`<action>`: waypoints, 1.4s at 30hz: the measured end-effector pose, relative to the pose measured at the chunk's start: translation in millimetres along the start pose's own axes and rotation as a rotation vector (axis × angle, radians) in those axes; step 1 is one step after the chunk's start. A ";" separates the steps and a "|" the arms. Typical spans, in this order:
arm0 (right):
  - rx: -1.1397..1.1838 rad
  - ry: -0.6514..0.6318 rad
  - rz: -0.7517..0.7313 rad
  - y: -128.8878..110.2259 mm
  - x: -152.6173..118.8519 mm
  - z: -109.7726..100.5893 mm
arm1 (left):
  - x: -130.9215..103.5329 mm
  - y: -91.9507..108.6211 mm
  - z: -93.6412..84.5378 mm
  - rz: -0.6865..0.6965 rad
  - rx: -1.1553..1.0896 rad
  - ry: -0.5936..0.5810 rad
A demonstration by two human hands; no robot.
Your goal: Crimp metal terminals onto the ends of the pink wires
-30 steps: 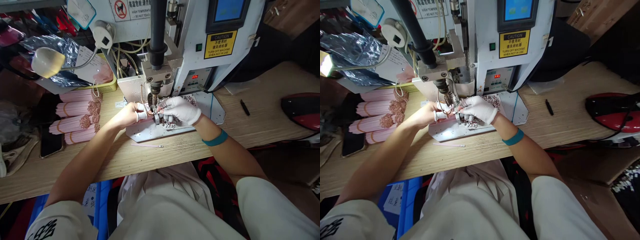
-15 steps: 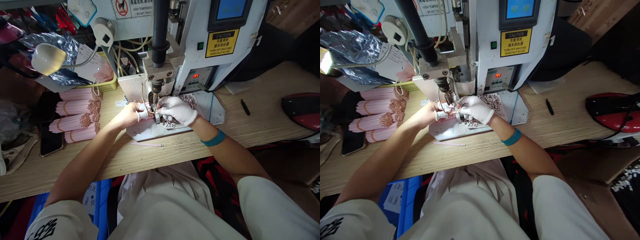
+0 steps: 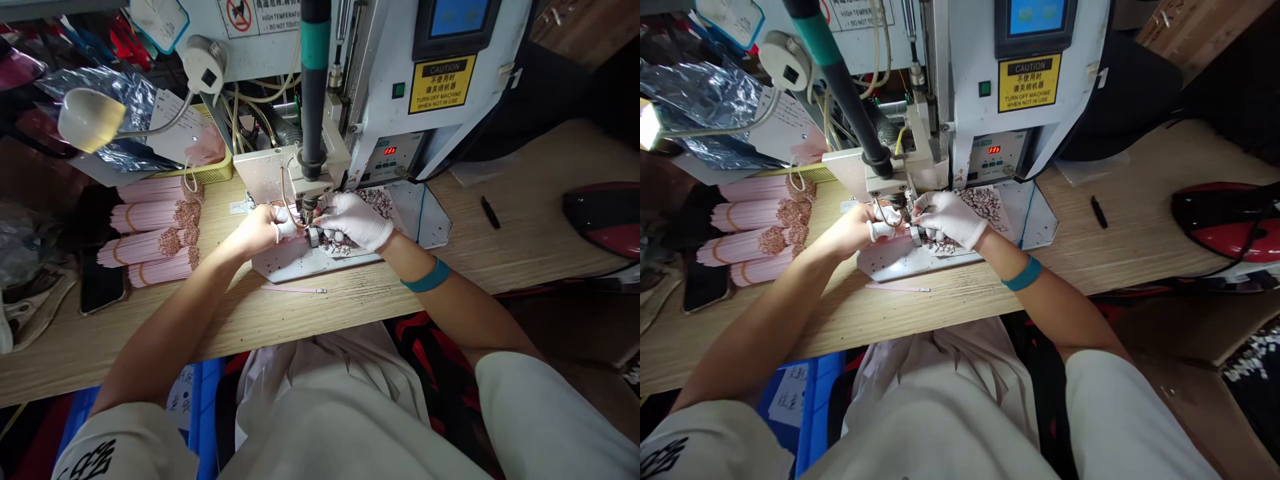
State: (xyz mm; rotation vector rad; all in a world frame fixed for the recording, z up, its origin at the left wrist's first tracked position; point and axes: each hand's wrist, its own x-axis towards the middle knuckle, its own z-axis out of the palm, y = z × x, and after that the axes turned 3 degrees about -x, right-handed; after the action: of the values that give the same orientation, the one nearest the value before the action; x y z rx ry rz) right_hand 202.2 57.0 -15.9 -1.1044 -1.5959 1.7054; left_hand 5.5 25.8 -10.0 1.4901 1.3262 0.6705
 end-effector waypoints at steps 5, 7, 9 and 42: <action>0.013 0.002 0.008 -0.5 0.3 -0.2 | 0.2 3.7 -1.1 0.000 0.021 -0.005; 0.013 0.000 0.009 -0.2 0.5 0.4 | 0.6 2.4 -2.1 0.004 0.029 -0.007; 0.013 -0.007 0.008 0.2 0.6 1.4 | 1.4 0.3 -2.7 -0.003 0.033 -0.013; 0.109 -0.024 -0.003 3.6 -0.5 -5.8 | -10.1 7.2 -3.8 0.101 0.576 0.031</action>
State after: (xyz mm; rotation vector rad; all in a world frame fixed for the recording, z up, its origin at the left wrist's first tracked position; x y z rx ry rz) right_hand 207.9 59.1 -19.1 -1.0314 -1.4984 1.7880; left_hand 2.4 18.0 0.0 2.0203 1.5550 0.3854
